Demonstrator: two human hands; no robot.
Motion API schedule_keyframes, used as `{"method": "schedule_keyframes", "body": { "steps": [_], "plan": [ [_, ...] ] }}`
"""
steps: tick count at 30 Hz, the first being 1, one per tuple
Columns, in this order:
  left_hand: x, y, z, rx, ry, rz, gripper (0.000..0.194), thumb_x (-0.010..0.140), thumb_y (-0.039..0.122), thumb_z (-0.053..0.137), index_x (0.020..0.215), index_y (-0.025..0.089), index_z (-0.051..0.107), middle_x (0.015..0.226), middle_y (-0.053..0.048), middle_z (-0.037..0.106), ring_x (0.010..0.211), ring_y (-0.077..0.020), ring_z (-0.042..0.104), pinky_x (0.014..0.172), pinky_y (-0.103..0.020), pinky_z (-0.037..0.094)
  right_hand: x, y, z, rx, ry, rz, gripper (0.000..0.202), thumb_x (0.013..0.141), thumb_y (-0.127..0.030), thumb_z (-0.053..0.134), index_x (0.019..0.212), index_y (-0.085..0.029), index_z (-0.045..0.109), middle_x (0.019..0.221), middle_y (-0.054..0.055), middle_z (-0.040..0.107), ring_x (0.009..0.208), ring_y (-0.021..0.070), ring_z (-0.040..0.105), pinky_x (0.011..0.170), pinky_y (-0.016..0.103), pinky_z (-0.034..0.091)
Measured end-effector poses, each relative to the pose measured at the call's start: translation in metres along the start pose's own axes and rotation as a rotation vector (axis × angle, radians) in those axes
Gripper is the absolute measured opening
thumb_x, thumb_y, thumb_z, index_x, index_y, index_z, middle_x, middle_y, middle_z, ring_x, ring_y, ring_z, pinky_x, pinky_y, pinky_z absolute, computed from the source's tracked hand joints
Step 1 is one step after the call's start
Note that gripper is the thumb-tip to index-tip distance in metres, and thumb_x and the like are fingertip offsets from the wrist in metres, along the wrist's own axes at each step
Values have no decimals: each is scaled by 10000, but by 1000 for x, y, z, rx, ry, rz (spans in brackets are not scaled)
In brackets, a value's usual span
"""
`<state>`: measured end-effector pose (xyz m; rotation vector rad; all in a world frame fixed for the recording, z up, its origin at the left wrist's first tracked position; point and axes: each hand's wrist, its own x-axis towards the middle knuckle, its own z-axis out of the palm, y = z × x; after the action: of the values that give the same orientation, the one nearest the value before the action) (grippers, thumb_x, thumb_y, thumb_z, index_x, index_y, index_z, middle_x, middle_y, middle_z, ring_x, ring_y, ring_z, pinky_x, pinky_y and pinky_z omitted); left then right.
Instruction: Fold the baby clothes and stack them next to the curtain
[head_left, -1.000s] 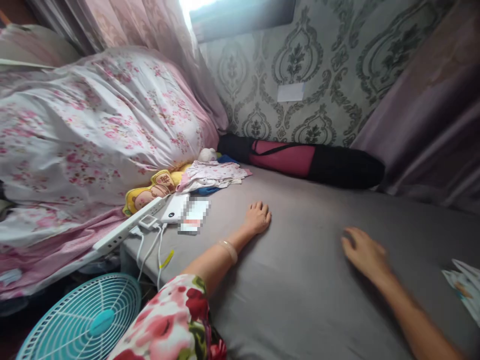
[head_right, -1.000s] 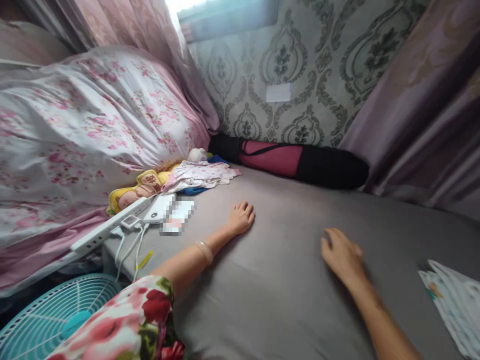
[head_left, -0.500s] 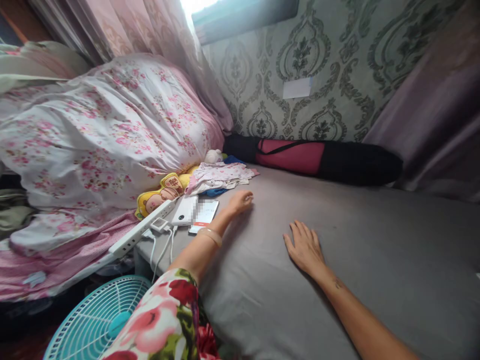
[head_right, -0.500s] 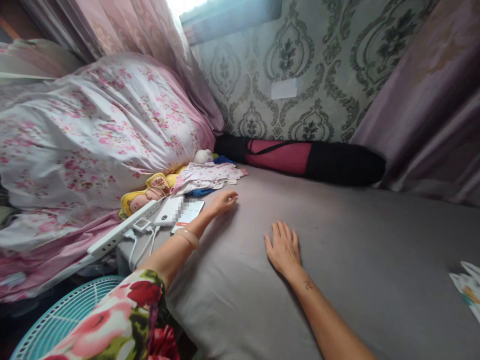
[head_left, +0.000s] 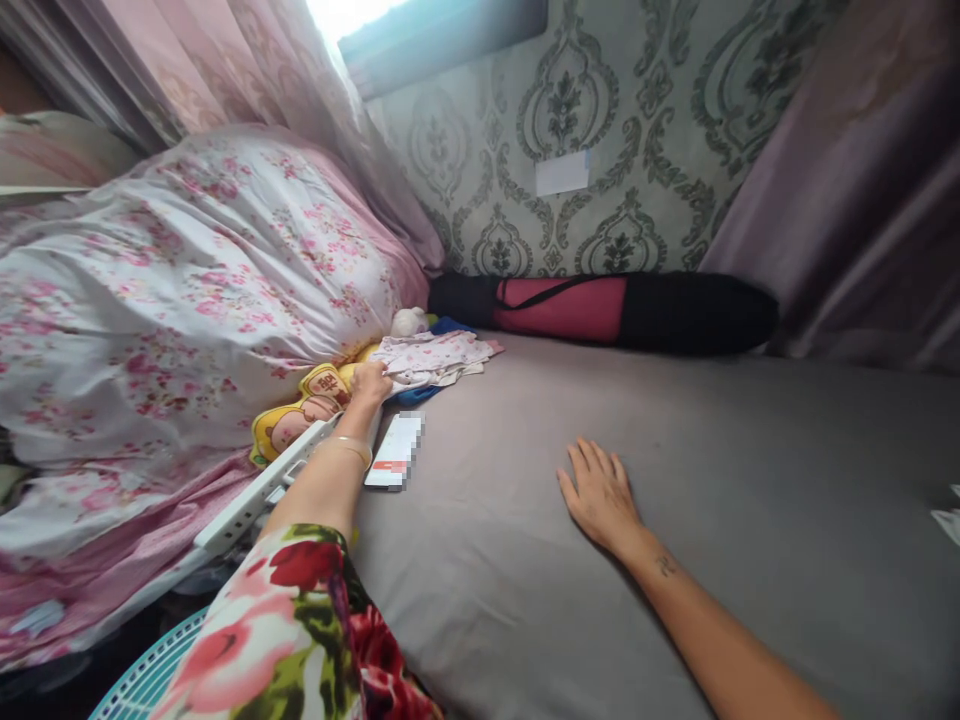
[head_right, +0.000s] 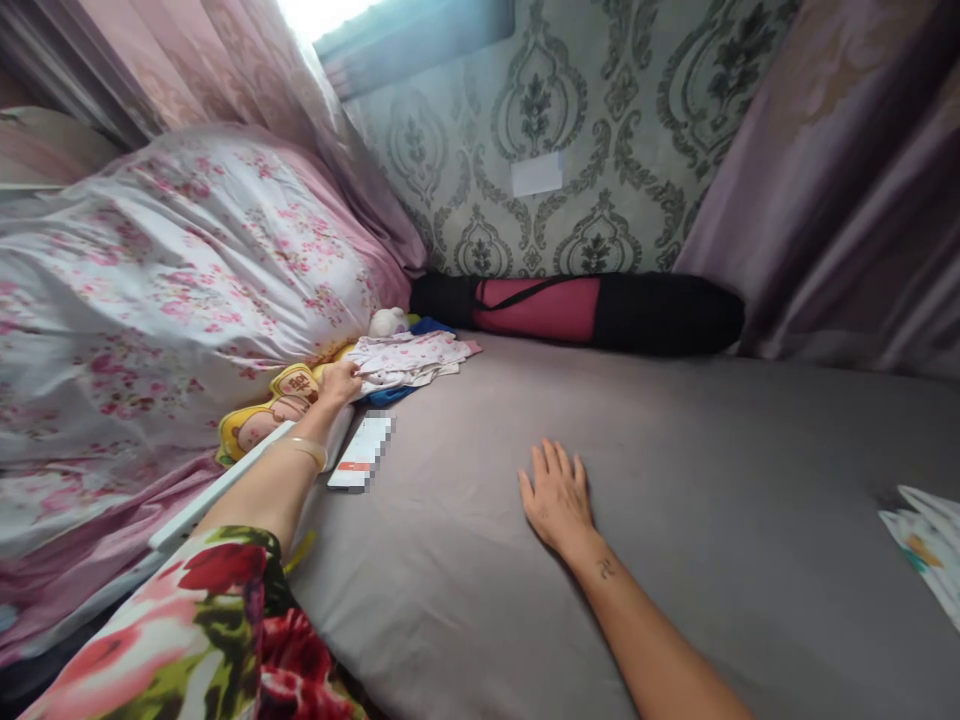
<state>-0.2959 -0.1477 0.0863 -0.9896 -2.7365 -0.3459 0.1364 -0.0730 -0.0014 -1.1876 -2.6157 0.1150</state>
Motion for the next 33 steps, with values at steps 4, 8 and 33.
{"method": "schedule_keyframes", "body": {
  "steps": [4, 8, 33],
  "plan": [
    [5, -4, 6, 29, -29, -37, 298, 784, 258, 564, 1010, 150, 726, 1089, -165, 683, 1056, -344, 583, 840, -399, 457, -1, 0, -1, -12, 1, -3, 538, 964, -361, 306, 1385, -74, 478, 1480, 163, 415, 1372, 311, 339, 1137, 505, 184],
    [13, 8, -10, 6, 0, -37, 298, 826, 336, 537, 964, 148, 724, 1050, -173, 694, 1039, -343, 590, 842, -405, 446, -1, -1, -3, -6, -5, 4, 535, 962, -360, 312, 1385, -78, 480, 1480, 165, 415, 1372, 313, 339, 1131, 506, 198],
    [-39, 281, -118, -1477, -7, 361, 196, 852, 171, 540, 1046, 199, 545, 595, 71, 476, 470, -62, 521, 553, -212, 523, 1, 10, -19, 412, 179, 59, 446, 935, -319, 391, 1326, -131, 493, 1339, 158, 560, 1249, 253, 512, 1063, 423, 371]
  ]
}}
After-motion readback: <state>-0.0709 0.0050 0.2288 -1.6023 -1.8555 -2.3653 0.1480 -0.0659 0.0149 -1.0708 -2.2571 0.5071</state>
